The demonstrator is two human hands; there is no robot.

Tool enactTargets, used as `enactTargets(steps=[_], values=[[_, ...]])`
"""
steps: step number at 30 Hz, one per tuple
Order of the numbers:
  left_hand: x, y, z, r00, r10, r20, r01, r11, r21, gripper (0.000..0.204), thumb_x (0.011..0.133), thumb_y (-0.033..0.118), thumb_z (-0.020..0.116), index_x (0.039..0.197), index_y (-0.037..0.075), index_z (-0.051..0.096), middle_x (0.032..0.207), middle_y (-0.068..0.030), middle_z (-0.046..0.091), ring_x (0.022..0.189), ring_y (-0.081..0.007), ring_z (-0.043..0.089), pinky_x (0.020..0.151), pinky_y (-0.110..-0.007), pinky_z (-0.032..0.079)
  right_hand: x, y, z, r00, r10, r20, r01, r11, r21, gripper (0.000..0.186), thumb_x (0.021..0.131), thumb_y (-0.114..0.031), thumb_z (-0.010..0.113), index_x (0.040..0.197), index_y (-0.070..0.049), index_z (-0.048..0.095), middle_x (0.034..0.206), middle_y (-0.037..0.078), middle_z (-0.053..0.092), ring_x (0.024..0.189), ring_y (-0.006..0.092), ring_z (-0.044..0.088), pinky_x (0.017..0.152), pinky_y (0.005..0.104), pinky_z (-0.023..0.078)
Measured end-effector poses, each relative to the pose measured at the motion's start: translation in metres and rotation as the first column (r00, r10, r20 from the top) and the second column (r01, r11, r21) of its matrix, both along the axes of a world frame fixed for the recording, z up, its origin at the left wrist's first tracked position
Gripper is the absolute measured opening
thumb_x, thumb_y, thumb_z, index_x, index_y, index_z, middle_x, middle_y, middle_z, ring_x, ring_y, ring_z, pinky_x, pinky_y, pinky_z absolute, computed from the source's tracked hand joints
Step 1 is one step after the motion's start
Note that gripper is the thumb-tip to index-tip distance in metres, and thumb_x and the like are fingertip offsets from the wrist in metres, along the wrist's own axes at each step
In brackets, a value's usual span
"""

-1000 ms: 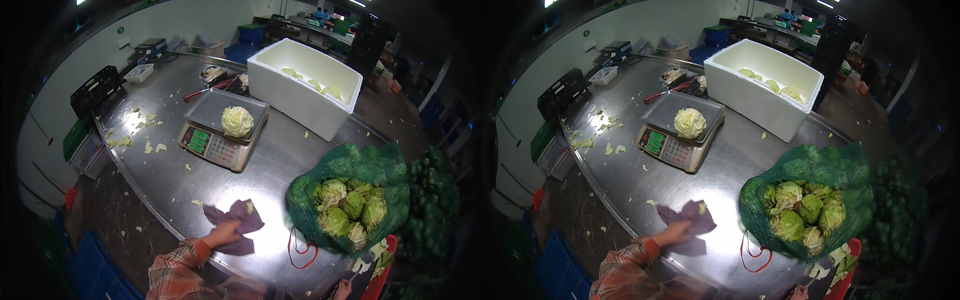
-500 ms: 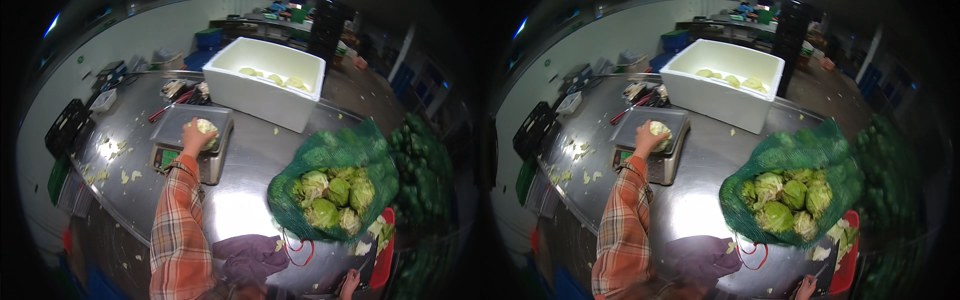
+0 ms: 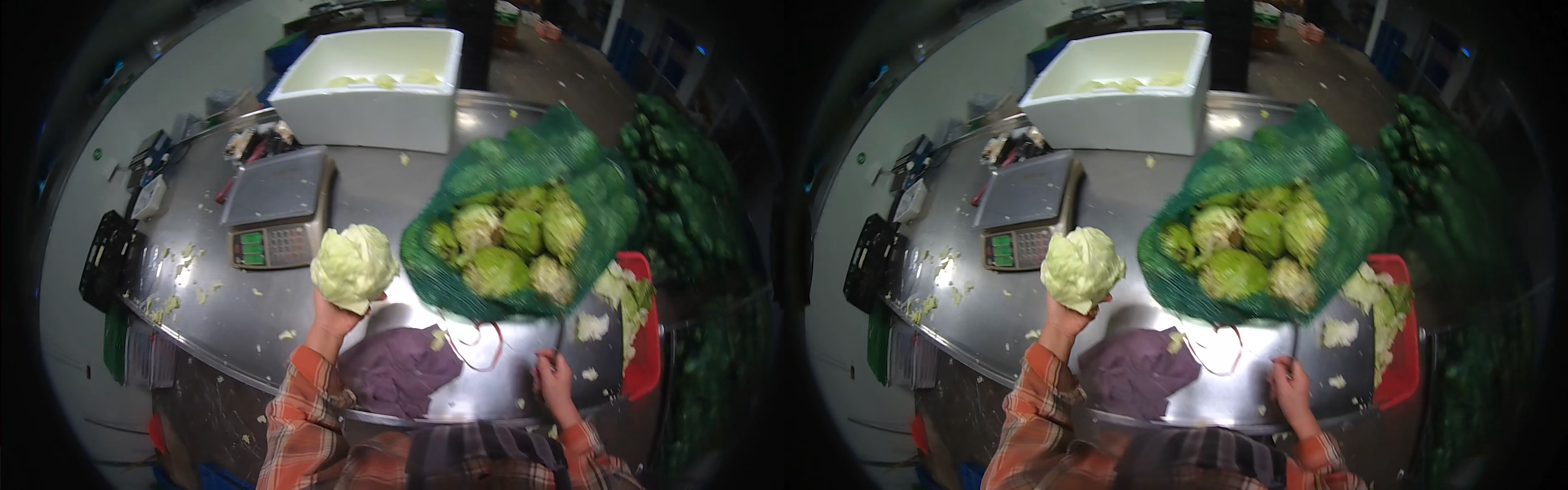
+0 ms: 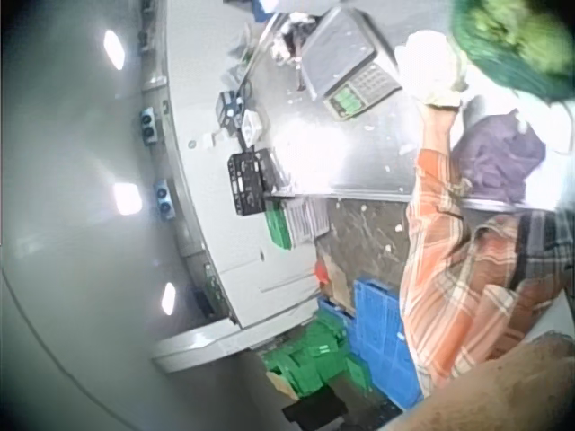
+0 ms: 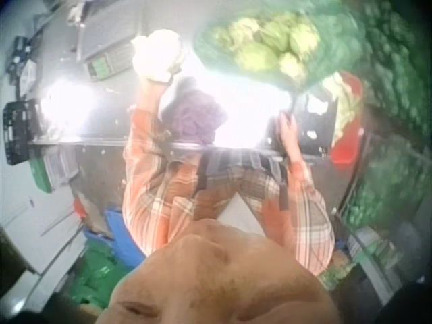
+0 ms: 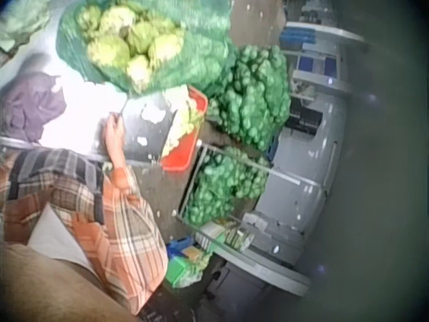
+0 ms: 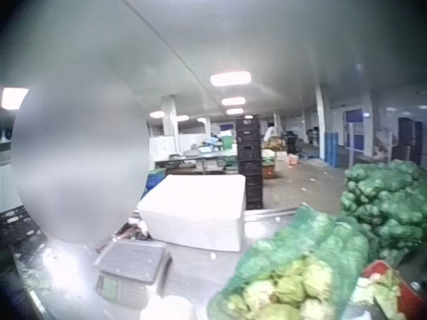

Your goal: The person places a head of cabbage into a plastic bag and seals it. They then retrieve a knife and cut open a green mesh bag filled with cabbages. The person repeatedly takes cabbages from the bag, trims the outer leaves and core with the knife, and places the trimmed heads onto a digital scale.

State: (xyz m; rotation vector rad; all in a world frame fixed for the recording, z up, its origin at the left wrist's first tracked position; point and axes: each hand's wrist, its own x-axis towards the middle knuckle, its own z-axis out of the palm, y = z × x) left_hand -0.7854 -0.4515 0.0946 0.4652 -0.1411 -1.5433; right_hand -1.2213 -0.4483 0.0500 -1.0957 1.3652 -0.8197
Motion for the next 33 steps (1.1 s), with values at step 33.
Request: enactTargets(steps=[33], values=[[-0.433, -0.046, -0.040, -0.527, 0.122, 0.841, 0.382, 0.918, 0.106, 0.074, 0.061, 0.031, 0.080, 0.115, -0.008, 0.046, 0.108, -0.0243, 0.054, 0.101, -0.0378, 0.054, 0.088, -0.041, 0.044, -0.173, -0.055, -0.046, 0.458, 0.250, -0.853, -0.479, 0.878, 0.000, 0.048, 0.079, -0.005, 0.050, 0.125, 0.005, 0.039, 0.076, 0.023, 0.063, 0.066, 0.0340, 0.064, 0.057, 0.0421, 0.052]])
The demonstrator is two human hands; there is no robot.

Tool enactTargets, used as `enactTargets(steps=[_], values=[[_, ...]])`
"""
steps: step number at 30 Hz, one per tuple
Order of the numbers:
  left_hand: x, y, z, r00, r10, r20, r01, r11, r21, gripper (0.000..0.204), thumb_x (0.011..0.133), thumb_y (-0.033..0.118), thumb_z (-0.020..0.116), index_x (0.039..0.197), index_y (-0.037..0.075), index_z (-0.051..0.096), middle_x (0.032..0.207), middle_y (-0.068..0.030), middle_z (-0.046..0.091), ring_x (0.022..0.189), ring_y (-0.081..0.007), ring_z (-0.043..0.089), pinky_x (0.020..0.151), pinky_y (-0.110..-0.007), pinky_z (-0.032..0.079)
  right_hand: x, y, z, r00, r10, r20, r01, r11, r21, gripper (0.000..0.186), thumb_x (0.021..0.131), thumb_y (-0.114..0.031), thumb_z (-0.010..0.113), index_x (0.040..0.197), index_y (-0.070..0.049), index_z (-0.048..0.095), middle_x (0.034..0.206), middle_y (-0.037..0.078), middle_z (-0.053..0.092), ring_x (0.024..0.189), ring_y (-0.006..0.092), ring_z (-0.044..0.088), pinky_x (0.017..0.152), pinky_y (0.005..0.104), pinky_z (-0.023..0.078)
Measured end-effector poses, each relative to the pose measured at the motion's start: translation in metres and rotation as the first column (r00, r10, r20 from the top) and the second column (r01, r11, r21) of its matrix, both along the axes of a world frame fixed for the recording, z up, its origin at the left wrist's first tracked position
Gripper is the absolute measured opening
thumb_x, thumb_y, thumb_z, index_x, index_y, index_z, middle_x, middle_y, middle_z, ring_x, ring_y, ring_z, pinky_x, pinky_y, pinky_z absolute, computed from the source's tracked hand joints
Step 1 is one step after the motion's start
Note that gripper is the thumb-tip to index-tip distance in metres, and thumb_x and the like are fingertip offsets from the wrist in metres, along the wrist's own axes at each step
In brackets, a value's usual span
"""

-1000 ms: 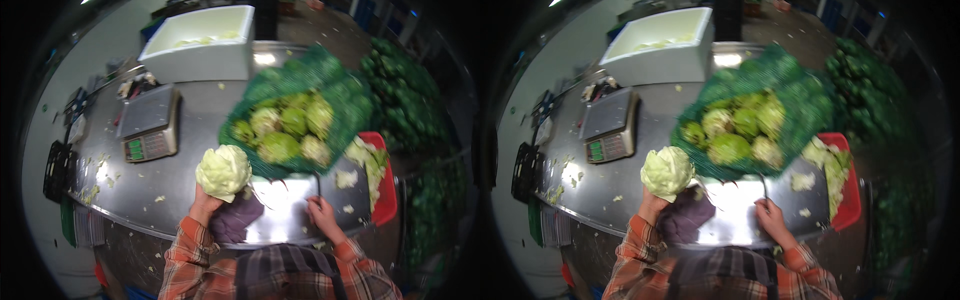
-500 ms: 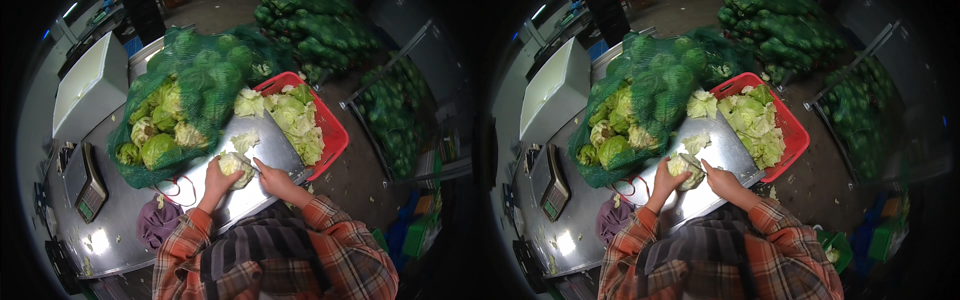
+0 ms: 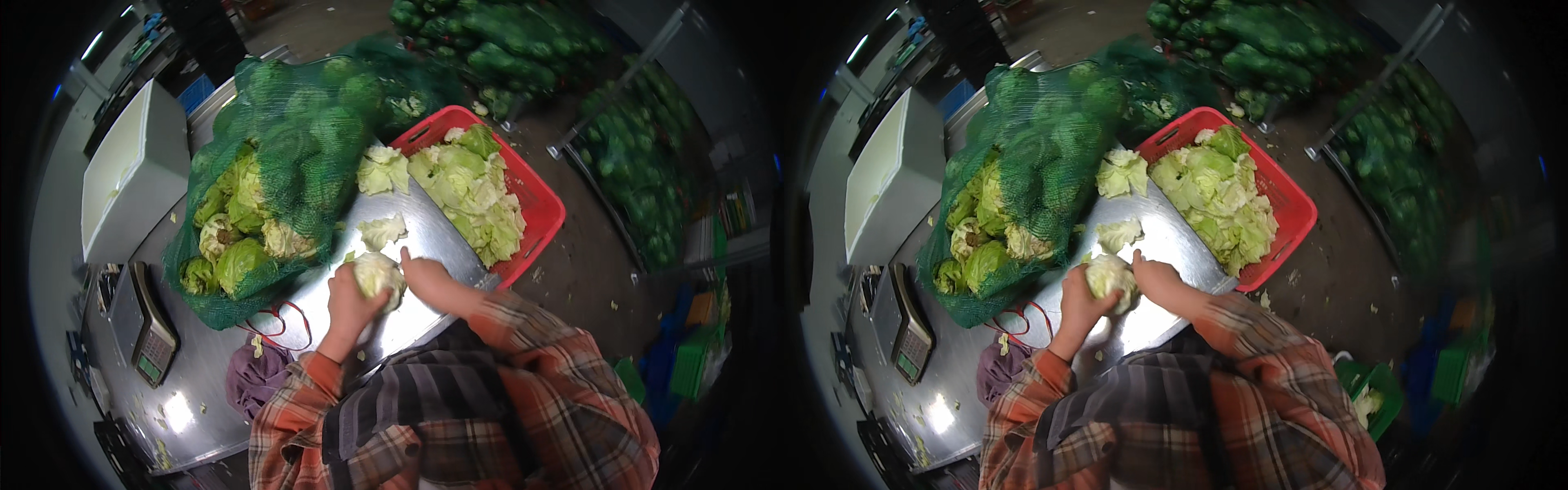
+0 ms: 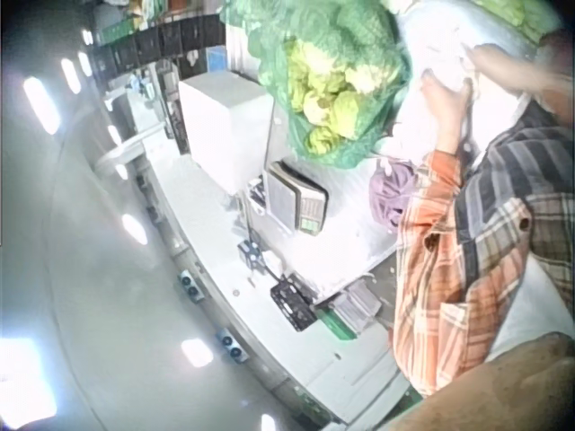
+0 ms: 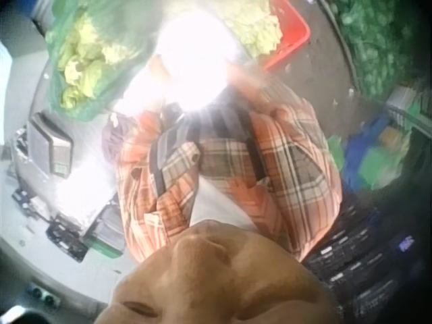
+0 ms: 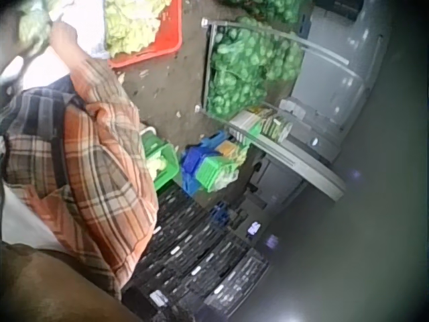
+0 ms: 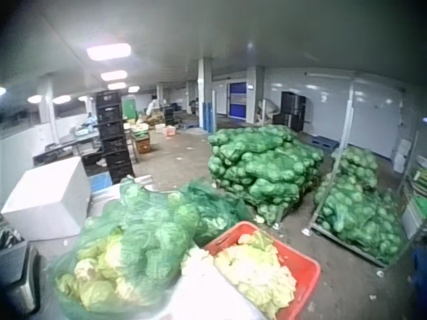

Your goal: The person places a head of cabbage into a plastic bag and seals it. They then retrieve a knife and cut open a green mesh bag filled with cabbages. The person repeatedly takes cabbages from the bag, trims the outer leaves and core with the knife, and places the trimmed heads onto a digital scale.

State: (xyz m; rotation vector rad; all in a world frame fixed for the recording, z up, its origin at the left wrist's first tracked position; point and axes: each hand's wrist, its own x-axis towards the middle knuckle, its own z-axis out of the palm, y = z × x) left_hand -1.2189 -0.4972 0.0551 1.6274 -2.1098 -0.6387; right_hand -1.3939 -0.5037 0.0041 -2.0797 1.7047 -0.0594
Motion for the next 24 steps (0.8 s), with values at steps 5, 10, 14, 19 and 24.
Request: enactTargets(steps=[5, 10, 14, 19, 24], values=[[0.012, 0.029, -0.022, 0.968, 0.108, -0.225, -0.085, 0.990, 0.109, 0.087, 0.058, 0.026, 0.082, 0.126, -0.007, 0.037, 0.119, -0.0253, 0.046, 0.106, -0.0384, 0.047, 0.094, -0.042, 0.039, -0.022, 0.001, 0.008, 0.837, -0.291, 0.463, 0.130, 0.928, 0.348, 0.067, 0.084, -0.026, 0.057, 0.137, 0.003, 0.026, 0.101, 0.025, 0.061, 0.055, 0.0260, 0.061, 0.049, 0.0354, 0.050], [0.009, 0.043, -0.017, 0.982, 0.089, -0.165, -0.078, 0.994, 0.075, 0.096, 0.057, 0.027, 0.083, 0.131, -0.008, 0.032, 0.121, -0.0246, 0.045, 0.110, -0.0387, 0.044, 0.096, -0.042, 0.038, 0.001, 0.038, 0.024, 0.757, -0.125, 0.641, 0.113, 0.992, 0.061, 0.064, 0.097, -0.040, 0.037, 0.142, 0.000, 0.019, 0.115, 0.031, 0.054, 0.077, 0.0384, 0.064, 0.070, 0.0414, 0.050], [0.004, 0.048, -0.019, 0.985, 0.096, -0.142, -0.093, 0.995, 0.030, 0.096, 0.056, 0.028, 0.083, 0.130, -0.008, 0.033, 0.119, -0.0245, 0.047, 0.111, -0.0389, 0.045, 0.096, -0.043, 0.037, 0.003, 0.042, 0.006, 0.791, -0.172, 0.588, 0.140, 0.985, 0.101, 0.054, 0.097, -0.036, 0.036, 0.136, 0.001, 0.031, 0.099, 0.032, 0.059, 0.088, 0.0430, 0.061, 0.079, 0.0453, 0.046], [0.008, 0.047, -0.027, 0.981, 0.080, -0.179, -0.075, 0.997, 0.031, 0.094, 0.058, 0.025, 0.083, 0.131, -0.006, 0.032, 0.121, -0.0243, 0.046, 0.110, -0.0401, 0.044, 0.095, -0.043, 0.037, 0.004, 0.027, 0.008, 0.728, -0.275, 0.628, 0.179, 0.960, 0.214, 0.041, 0.097, -0.037, 0.036, 0.119, -0.004, 0.046, 0.077, 0.023, 0.062, 0.055, 0.0323, 0.061, 0.052, 0.0409, 0.049], [0.041, 0.068, -0.046, 0.901, 0.016, -0.433, 0.037, 0.993, 0.115, 0.099, 0.059, 0.014, 0.083, 0.137, -0.003, 0.024, 0.131, -0.0211, 0.040, 0.121, -0.0328, 0.041, 0.101, -0.040, 0.036, -0.013, 0.001, 0.017, 0.640, -0.542, 0.545, 0.184, 0.797, 0.576, 0.031, 0.093, -0.035, 0.042, 0.106, -0.006, 0.045, 0.074, 0.008, 0.060, 0.039, 0.0152, 0.048, 0.034, 0.0296, 0.040]])
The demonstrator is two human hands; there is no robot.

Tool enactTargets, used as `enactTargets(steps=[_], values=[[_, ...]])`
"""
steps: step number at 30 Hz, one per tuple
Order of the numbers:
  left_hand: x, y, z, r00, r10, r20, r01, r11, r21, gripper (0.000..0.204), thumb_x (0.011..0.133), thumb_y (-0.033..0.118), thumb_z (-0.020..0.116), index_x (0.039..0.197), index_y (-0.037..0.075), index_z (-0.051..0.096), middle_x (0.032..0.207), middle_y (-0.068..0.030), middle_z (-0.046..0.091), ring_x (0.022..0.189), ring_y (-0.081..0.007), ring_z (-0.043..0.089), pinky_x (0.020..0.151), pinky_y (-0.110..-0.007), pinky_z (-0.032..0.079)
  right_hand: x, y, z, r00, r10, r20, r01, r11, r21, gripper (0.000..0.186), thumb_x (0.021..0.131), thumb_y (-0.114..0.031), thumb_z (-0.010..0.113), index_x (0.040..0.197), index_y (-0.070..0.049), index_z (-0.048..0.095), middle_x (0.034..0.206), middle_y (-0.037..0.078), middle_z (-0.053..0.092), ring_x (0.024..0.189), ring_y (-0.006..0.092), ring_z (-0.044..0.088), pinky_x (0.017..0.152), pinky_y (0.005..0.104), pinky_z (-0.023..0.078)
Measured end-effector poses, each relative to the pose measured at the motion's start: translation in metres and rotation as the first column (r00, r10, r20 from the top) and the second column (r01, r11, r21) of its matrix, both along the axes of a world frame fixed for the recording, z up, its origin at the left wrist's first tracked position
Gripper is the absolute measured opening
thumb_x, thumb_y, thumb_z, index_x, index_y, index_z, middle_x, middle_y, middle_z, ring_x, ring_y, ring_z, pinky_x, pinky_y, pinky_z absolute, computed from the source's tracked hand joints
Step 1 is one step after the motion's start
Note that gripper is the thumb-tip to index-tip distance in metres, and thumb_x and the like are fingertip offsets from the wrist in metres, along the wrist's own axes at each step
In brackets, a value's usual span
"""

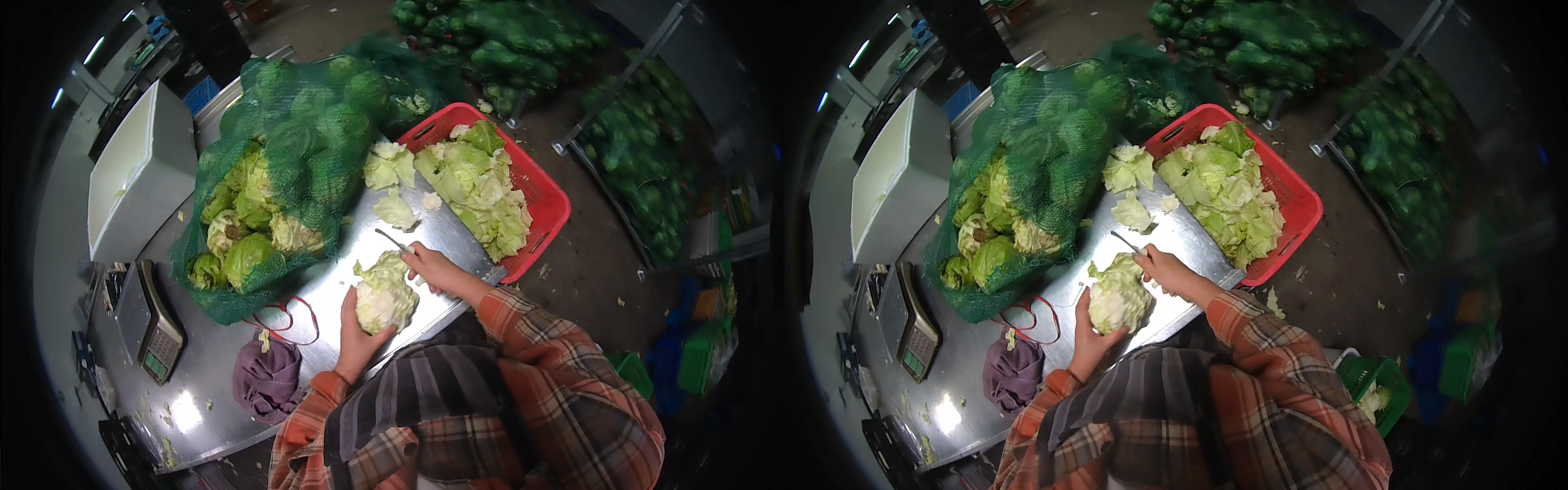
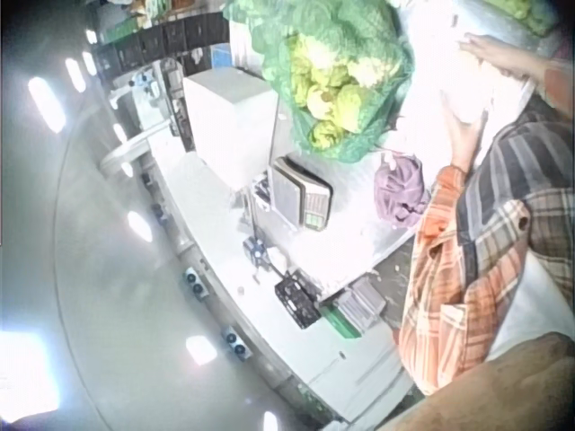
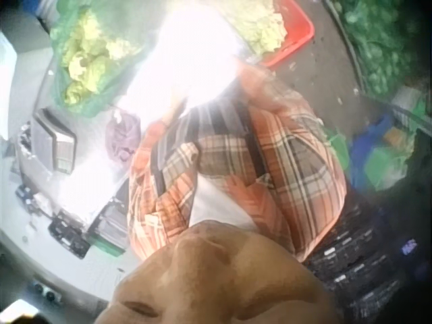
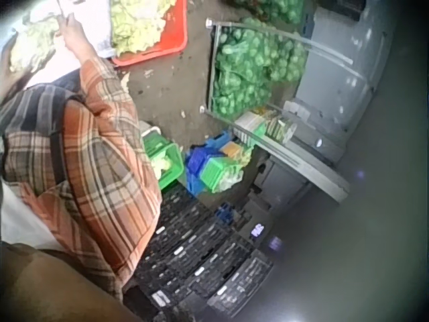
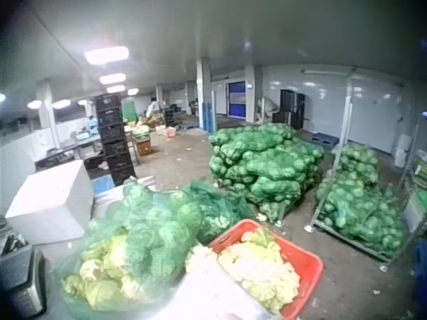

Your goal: The person places a head of cabbage into a plastic bag and seals it. They then retrieve a knife and cut open a green mesh bag filled with cabbages. The person repeatedly takes cabbages from the bag, trims the outer leaves and core with the knife, and places the trimmed heads onto a digital scale.

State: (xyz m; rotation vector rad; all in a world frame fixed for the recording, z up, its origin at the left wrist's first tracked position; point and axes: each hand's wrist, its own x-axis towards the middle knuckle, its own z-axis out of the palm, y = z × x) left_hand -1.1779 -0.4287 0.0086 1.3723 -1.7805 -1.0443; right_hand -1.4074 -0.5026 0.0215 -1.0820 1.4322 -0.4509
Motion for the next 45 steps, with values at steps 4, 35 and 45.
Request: enactTargets(steps=[4, 35, 45], values=[[0.052, 0.018, 0.008, 0.891, 0.120, -0.439, 0.122, 0.866, 0.485, 0.110, 0.063, 0.006, 0.082, 0.145, 0.004, 0.007, 0.137, -0.0166, 0.035, 0.122, -0.0263, 0.045, 0.100, -0.036, 0.040, 0.010, 0.003, -0.009, 0.999, 0.010, 0.032, -0.010, 1.000, -0.014, 0.032, 0.090, -0.030, 0.050, 0.110, -0.005, 0.045, 0.076, 0.007, 0.062, 0.035, 0.0122, 0.045, 0.032, 0.0263, 0.037], [0.037, 0.012, -0.010, 0.898, 0.370, -0.236, -0.295, 0.907, 0.299, 0.092, 0.061, 0.020, 0.084, 0.130, -0.005, 0.028, 0.126, -0.0162, 0.045, 0.115, -0.0240, 0.048, 0.098, -0.034, 0.041, 0.040, 0.024, 0.034, 0.916, 0.400, 0.037, -0.400, 0.916, -0.007, 0.084, 0.072, -0.034, 0.076, 0.139, -0.006, 0.034, 0.129, 0.017, 0.051, 0.069, 0.0171, 0.062, 0.057, 0.0282, 0.051], [0.053, 0.022, 0.008, 0.745, 0.423, -0.516, -0.158, 0.863, 0.480, 0.076, 0.074, 0.021, 0.073, 0.136, 0.006, 0.032, 0.123, -0.0110, 0.048, 0.112, -0.0206, 0.049, 0.096, -0.031, 0.040, 0.074, 0.040, 0.020, 0.926, 0.373, -0.053, -0.324, 0.717, -0.617, 0.032, 0.085, -0.028, 0.062, 0.104, -0.001, 0.062, 0.077, 0.019, 0.064, 0.071, 0.0316, 0.064, 0.066, 0.0368, 0.049]])
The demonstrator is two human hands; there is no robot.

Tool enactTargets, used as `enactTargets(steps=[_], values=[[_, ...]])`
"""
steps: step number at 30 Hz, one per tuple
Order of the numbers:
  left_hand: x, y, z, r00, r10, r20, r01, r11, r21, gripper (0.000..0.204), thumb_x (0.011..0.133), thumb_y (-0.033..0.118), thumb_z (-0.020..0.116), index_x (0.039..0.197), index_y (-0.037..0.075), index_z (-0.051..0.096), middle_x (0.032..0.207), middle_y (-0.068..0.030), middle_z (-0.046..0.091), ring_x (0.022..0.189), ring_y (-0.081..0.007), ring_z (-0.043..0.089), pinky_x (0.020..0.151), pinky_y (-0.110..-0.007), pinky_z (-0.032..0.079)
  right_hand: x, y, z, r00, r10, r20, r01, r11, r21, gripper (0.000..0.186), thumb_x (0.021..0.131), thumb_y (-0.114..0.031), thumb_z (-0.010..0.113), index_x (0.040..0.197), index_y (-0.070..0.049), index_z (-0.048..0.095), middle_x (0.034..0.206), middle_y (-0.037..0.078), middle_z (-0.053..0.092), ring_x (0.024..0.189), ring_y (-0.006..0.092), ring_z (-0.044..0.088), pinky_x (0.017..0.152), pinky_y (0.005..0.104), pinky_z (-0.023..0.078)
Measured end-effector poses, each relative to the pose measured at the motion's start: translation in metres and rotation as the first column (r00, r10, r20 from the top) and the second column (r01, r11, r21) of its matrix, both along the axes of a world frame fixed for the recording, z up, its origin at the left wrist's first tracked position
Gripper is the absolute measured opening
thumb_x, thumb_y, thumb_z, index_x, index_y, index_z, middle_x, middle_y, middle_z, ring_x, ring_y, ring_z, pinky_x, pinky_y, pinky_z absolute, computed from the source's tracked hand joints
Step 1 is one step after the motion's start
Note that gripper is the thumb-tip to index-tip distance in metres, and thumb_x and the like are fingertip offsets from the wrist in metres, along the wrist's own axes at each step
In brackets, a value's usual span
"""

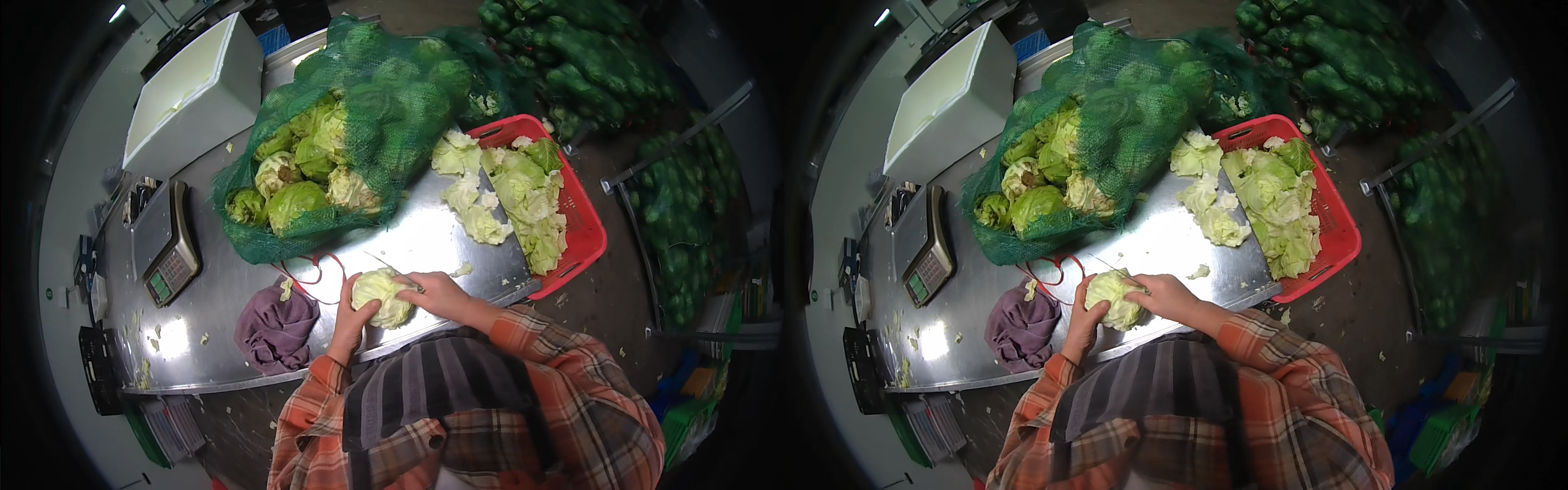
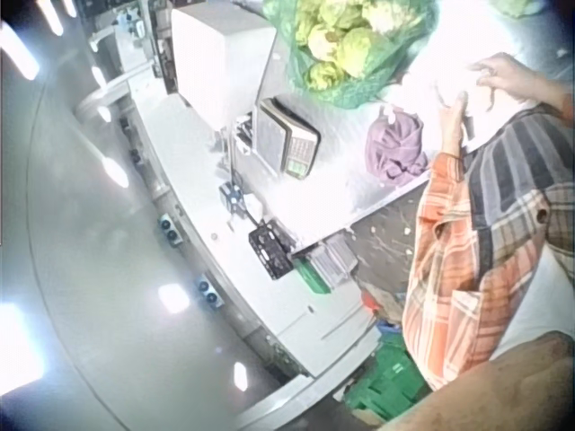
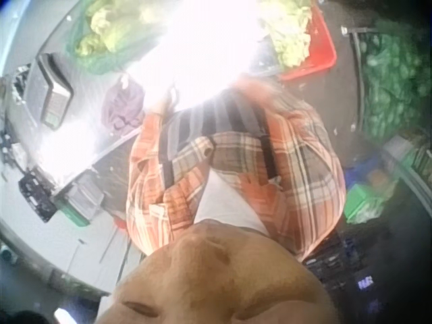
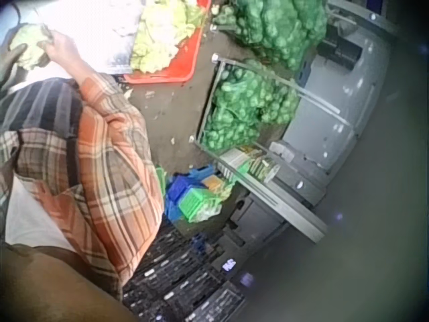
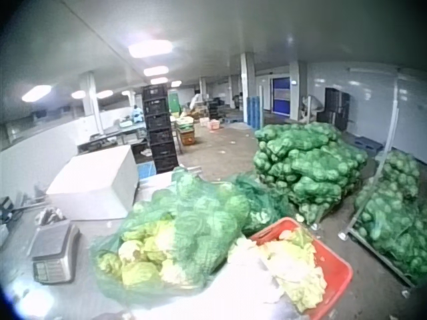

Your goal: The person places a head of cabbage into a plastic bag and seals it. They then retrieve a knife and cut open a green mesh bag filled with cabbages. The person repeatedly takes cabbages from the bag, trims the outer leaves and core with the knife, and places the trimmed heads onto a digital scale.

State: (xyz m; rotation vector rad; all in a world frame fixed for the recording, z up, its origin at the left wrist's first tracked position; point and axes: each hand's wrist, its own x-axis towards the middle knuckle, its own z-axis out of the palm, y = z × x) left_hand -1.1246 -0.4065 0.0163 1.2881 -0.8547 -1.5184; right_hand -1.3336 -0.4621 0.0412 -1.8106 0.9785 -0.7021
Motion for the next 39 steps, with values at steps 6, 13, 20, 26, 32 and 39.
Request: enactTargets(steps=[6, 13, 20, 26, 32, 39], values=[[0.003, 0.007, 0.032, 0.985, -0.050, -0.166, 0.034, 0.994, -0.100, 0.094, 0.060, 0.036, 0.078, 0.136, 0.006, 0.033, 0.125, -0.0094, 0.046, 0.116, -0.0212, 0.047, 0.100, -0.031, 0.036, -0.035, -0.046, 0.015, 0.899, -0.354, -0.257, 0.415, 0.877, 0.242, 0.032, 0.086, -0.026, 0.060, 0.106, -0.001, 0.060, 0.076, 0.017, 0.065, 0.059, 0.0235, 0.063, 0.056, 0.0341, 0.050], [0.005, 0.006, 0.018, 0.711, 0.070, -0.699, -0.004, 0.995, 0.097, 0.073, 0.084, 0.059, 0.036, 0.135, 0.007, 0.038, 0.131, -0.0153, 0.047, 0.119, -0.0324, 0.048, 0.102, -0.046, 0.038, 0.003, -0.013, 0.083, 0.981, 0.007, 0.193, -0.101, 0.872, 0.479, 0.055, 0.081, -0.027, 0.068, 0.129, -0.006, 0.049, 0.097, 0.005, 0.063, 0.049, 0.0078, 0.051, 0.047, 0.0216, 0.043], [0.037, 0.048, -0.020, 0.559, 0.352, -0.751, -0.257, 0.934, 0.247, 0.057, 0.086, 0.052, 0.043, 0.132, 0.018, 0.041, 0.133, -0.0090, 0.046, 0.119, -0.0292, 0.045, 0.093, -0.048, 0.040, 0.010, -0.034, 0.023, 0.992, -0.114, 0.047, 0.063, 0.799, 0.597, 0.031, 0.088, -0.028, 0.056, 0.095, 0.003, 0.058, 0.075, 0.010, 0.065, 0.036, 0.0092, 0.043, 0.035, 0.0236, 0.038], [0.163, 0.073, 0.006, 0.317, 0.666, -0.676, -0.789, 0.580, 0.202, 0.050, 0.085, 0.037, 0.053, 0.127, 0.010, 0.049, 0.129, -0.0108, 0.051, 0.115, -0.0310, 0.052, 0.084, -0.045, 0.053, -0.071, -0.049, -0.046, 0.946, -0.310, -0.099, 0.276, 0.601, 0.750, 0.033, 0.087, -0.026, 0.054, 0.101, 0.003, 0.045, 0.072, 0.015, 0.064, 0.035, 0.0124, 0.043, 0.032, 0.0280, 0.037], [0.302, 0.151, -0.036, -0.021, 0.708, -0.706, -0.954, 0.197, 0.225, 0.065, 0.084, 0.044, 0.053, 0.131, 0.000, 0.041, 0.129, -0.0228, 0.046, 0.116, -0.0418, 0.047, 0.089, -0.046, 0.052, -0.151, -0.083, -0.067, 0.678, -0.720, -0.147, 0.631, 0.466, 0.621, 0.026, 0.088, -0.027, 0.054, 0.099, -0.004, 0.047, 0.070, 0.010, 0.059, 0.036, 0.0105, 0.041, 0.031, 0.0265, 0.036], [0.215, -0.017, 0.046, 0.564, 0.818, -0.115, -0.804, 0.511, -0.303, 0.051, 0.094, 0.033, 0.047, 0.128, -0.005, 0.040, 0.116, -0.0211, 0.055, 0.106, -0.0316, 0.057, 0.095, -0.036, 0.044, -0.012, -0.105, 0.031, 0.870, -0.494, 0.004, 0.468, 0.827, 0.313, 0.016, 0.089, -0.020, 0.058, 0.099, -0.008, 0.061, 0.067, 0.002, 0.056, 0.040, 0.0090, 0.046, 0.037, 0.0236, 0.039]])
